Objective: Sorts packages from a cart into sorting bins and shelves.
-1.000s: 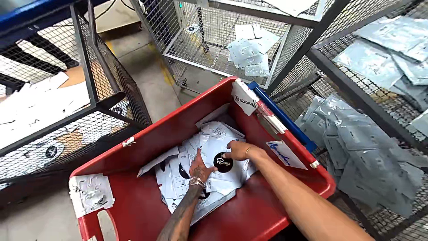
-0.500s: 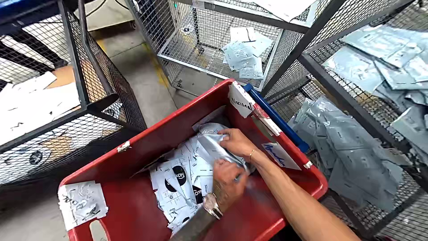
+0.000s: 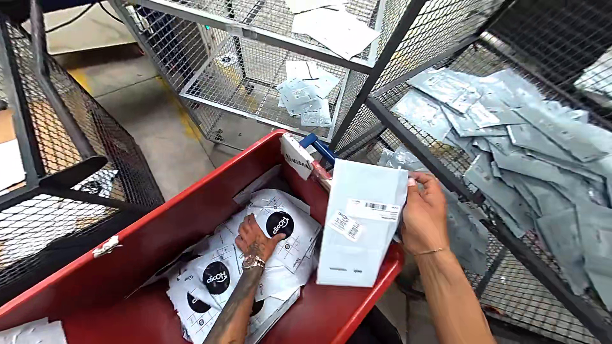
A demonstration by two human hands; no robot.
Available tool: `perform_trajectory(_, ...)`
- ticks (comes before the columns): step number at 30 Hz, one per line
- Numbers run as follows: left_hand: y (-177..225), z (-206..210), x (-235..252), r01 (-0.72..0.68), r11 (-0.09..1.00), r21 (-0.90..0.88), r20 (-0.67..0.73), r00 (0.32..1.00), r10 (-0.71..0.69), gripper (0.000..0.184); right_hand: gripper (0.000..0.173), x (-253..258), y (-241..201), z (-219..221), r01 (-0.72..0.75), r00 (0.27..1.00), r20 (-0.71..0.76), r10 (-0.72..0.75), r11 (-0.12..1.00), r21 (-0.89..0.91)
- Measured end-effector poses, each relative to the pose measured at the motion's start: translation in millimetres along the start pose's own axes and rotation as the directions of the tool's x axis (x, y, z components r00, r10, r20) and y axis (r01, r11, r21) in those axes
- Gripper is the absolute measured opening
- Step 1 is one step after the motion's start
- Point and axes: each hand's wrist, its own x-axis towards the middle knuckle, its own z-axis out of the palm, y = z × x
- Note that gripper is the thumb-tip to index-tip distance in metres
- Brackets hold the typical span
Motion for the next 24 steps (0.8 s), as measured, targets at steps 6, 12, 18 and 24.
perform_trajectory(6, 7.7, -29.1, 33.9, 0.187, 0.980, 0.061, 0.188, 0.963, -0.195, 0.115, 0.065, 1.7, 22.5, -17.1, -0.266, 0.963, 0.046, 0.266, 0.907, 0.325)
perform_trajectory(12, -9.0, -81.1, 22.8, 0.133, 0.988, -0.078, 0.172, 0.978, -0.118, 0.079, 0.045, 2.2, 28.2, -26.6, -0.265, 0.961, 0.154, 0.232, 0.931, 0.251)
perform_trajectory(18, -7.8, -129.4, -25.6, -0.333, 0.882, -0.334, -0.192, 0.940, 0.282, 0.031, 0.040, 3.5, 36.5, -35.0, -0.256, 0.961, 0.175, 0.215, 0.930, 0.265)
perform_trajectory(24, 4.0, -158.1, -79.6, -0.810, 0.571, -0.132, -0.483, 0.556, 0.676, 0.014, 0.036, -6.0, 46.3, -63.3, -0.208, 0.971, 0.180, 0.158, 0.930, 0.305)
